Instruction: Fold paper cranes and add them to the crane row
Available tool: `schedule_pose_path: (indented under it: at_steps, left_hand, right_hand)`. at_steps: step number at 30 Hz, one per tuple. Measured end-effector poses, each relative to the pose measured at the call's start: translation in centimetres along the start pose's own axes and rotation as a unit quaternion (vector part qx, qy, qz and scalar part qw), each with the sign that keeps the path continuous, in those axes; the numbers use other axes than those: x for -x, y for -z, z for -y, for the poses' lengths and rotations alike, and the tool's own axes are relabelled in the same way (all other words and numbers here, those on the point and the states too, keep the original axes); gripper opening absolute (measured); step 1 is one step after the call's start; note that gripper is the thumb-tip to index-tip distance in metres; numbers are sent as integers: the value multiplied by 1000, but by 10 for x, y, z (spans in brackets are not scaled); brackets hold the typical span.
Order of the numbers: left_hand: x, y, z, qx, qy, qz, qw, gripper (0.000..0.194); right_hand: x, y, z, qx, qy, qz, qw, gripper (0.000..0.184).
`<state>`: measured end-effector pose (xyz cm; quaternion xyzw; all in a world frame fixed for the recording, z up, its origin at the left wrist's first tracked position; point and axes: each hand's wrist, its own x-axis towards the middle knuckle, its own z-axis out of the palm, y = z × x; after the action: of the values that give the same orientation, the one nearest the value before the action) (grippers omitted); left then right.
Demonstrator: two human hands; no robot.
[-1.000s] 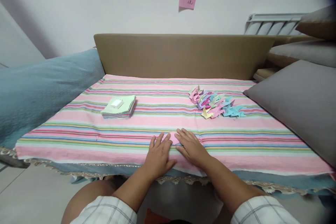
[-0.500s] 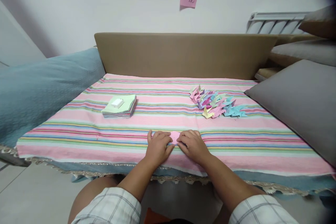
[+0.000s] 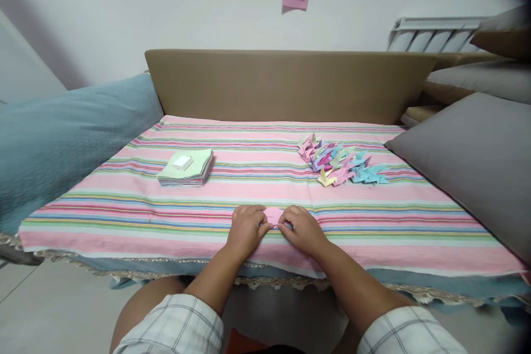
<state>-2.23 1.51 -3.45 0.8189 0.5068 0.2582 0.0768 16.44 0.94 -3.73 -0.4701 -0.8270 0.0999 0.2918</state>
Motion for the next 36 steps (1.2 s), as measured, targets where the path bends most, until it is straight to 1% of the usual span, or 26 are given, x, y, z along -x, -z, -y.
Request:
schedule_pose_path:
  at_steps: [10,19,25,32,36]
  left_hand:
    - [0,0,-3,-10,11,-10,1000,14]
    - [0,-1,-5,-17,21,-17,999,16]
    - [0,1,-7,-29,25,-18,999,18]
    - [0,0,-8,-35,29,-29,999,17]
    - [0,-1,-8,-39,30,-32,998,18]
  right_hand:
    - [0,-1,1,-42,-30,-6,999,9]
    - [-1,-7,5,1,-44,5,999,14]
    - [-5,-6,4,-5,-53,22,998,17]
    - [-6,-9,3,15,-55,5,998,19]
    - [-7,-11,6,34,-75,-7,997,19]
